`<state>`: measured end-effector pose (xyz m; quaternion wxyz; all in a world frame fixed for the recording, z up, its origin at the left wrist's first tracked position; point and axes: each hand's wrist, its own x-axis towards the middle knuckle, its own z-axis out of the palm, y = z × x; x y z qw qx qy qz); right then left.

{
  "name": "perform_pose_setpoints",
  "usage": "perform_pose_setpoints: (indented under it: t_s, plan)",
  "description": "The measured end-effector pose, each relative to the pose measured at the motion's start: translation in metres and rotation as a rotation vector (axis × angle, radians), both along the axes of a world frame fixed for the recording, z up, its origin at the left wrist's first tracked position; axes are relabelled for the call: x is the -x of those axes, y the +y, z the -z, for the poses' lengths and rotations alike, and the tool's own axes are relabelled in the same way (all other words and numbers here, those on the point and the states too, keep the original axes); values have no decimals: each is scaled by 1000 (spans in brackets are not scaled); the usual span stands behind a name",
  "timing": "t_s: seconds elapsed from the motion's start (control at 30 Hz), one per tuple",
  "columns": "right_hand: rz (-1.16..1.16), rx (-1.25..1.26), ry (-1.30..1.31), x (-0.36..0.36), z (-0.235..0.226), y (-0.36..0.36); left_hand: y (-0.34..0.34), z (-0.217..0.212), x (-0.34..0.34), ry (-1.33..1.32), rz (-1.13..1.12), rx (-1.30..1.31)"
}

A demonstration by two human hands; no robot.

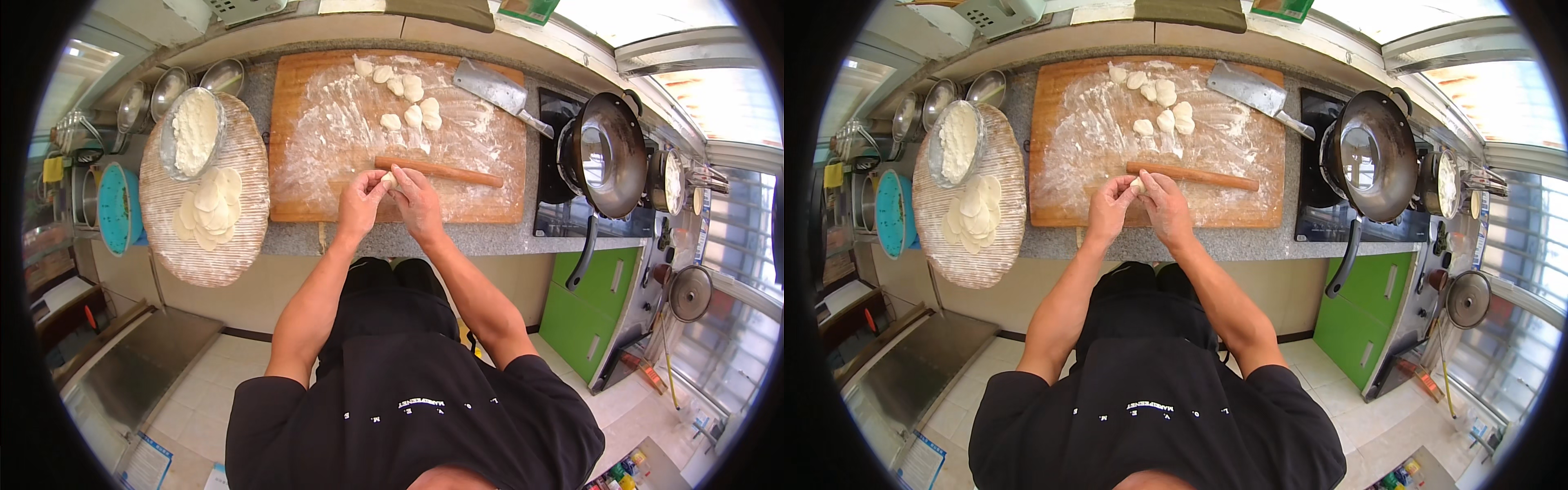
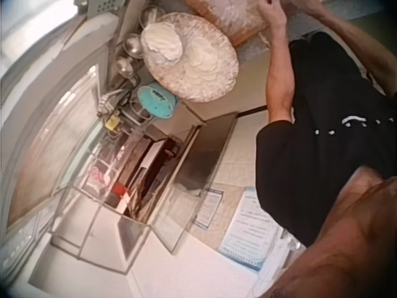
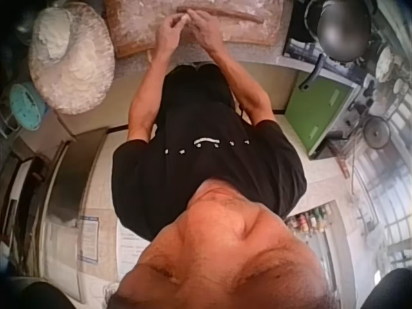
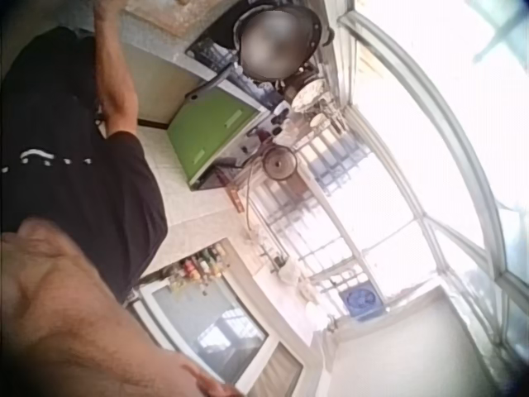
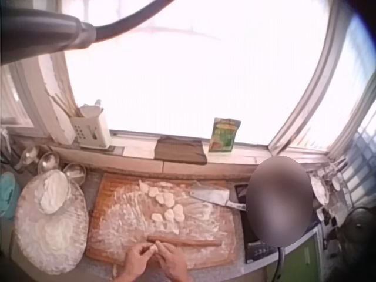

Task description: The person repeatedly rolls small dough balls into flat circular discs using a rolling pin on a floured wooden board. They place the finished discs onto a nearby tray and continue the process with additional dough balls from the pile.

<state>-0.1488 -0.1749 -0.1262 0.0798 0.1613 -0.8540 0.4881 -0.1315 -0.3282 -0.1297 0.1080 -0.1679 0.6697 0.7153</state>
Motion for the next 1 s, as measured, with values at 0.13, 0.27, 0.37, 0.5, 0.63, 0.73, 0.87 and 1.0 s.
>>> perform_pose_setpoints:
  t_s: [0.13, 0.27, 0.37, 0.5, 0.63, 0.73, 0.87, 1.0]
  plan:
    - [-46, -104, -56, -1, 10, 0, -11, 0, -2, 55, 161, 375]
    - [-148, -378, 66, -2, 15, 1, -20, 8, -9, 175, 269, 745]
    - [-134, -435, 70, -5, 13, 0, -15, 13, -16, 125, 1, 627]
    - [-151, -408, -15, -2, 1, 1, -17, 26, -33, 89, -185, 594]
    - [-215, -341, -40, 3, 7, 1, -14, 11, -37, 9, -356, 392]
    - [-367, -466, 25, 17, 4, -19, -13, 9, -40, 44, -489, 337]
    - [-502, -686, 101, 32, 7, -53, -14, 11, -45, 126, -604, 328]
    - [-491, -748, 56, 26, 4, -61, -18, 30, -62, 180, -616, 436]
